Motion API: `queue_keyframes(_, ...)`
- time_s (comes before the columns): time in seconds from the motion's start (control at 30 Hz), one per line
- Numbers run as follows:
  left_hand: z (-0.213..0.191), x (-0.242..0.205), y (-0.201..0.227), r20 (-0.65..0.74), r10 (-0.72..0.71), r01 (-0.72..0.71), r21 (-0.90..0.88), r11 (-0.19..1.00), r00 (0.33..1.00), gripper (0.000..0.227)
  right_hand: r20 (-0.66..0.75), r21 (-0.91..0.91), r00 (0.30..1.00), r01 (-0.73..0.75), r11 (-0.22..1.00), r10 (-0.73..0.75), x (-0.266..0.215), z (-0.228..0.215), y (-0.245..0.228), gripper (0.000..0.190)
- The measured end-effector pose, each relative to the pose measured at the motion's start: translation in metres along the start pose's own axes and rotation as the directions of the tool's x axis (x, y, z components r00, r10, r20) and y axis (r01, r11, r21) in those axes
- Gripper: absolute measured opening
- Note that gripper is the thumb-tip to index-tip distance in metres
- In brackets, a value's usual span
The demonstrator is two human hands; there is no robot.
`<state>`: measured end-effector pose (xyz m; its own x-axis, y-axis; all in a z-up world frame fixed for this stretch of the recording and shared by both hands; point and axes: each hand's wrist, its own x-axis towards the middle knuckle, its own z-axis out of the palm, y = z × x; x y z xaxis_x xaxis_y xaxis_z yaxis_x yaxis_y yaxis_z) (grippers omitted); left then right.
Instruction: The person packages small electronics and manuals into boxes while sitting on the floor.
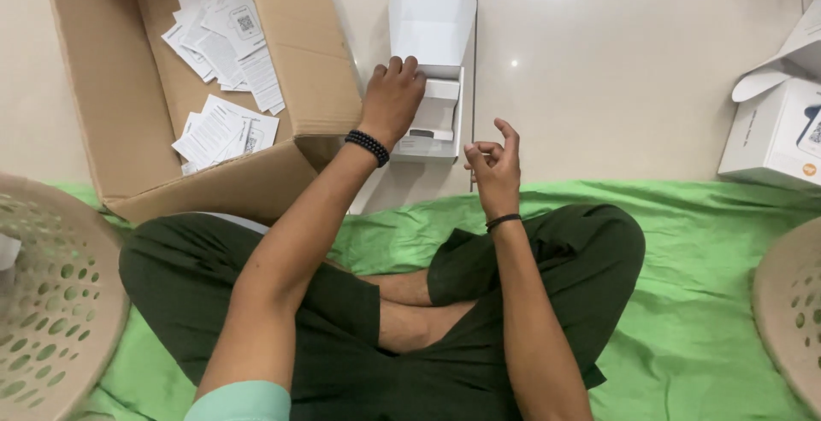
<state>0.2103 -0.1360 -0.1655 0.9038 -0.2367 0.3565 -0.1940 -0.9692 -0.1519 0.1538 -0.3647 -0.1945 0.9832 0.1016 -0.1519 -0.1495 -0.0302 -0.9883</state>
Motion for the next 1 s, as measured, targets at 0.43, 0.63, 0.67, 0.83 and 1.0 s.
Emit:
queue_keyframes(0.43,-0.095,0.081,0.178,-0.187,0.124,-0.206,-0.52,0.829,0.974,0.033,-0.285,-0.319,0.898,0.24,0.917,-0.335,-0.051,-0.137,-0.092,0.03)
queue_keyframes(0.63,-0.117,0.095,0.366,-0.229,0.278,-0.339,-0.818,0.465,0.933,0.03,-0.544,-0.595,0.697,0.071,0.801,-0.467,-0.099,-0.316,-0.053,0.02)
queue_keyframes(0.67,-0.116,0.09,0.395,-0.197,0.317,-0.318,-0.862,0.396,0.928,0.031,-0.572,-0.638,0.639,0.048,0.769,-0.515,-0.106,-0.348,-0.034,0.018)
queue_keyframes(0.83,-0.089,0.049,0.498,-0.044,0.469,-0.173,-0.956,0.236,0.882,0.034,-0.734,-0.652,0.387,-0.171,0.739,-0.558,-0.132,-0.468,0.019,0.021)
queue_keyframes(1.0,-0.05,0.024,0.516,0.094,0.643,-0.232,-0.885,0.404,0.76,0.032,-0.891,-0.444,0.292,-0.4,0.802,-0.348,-0.129,-0.523,0.042,0.041)
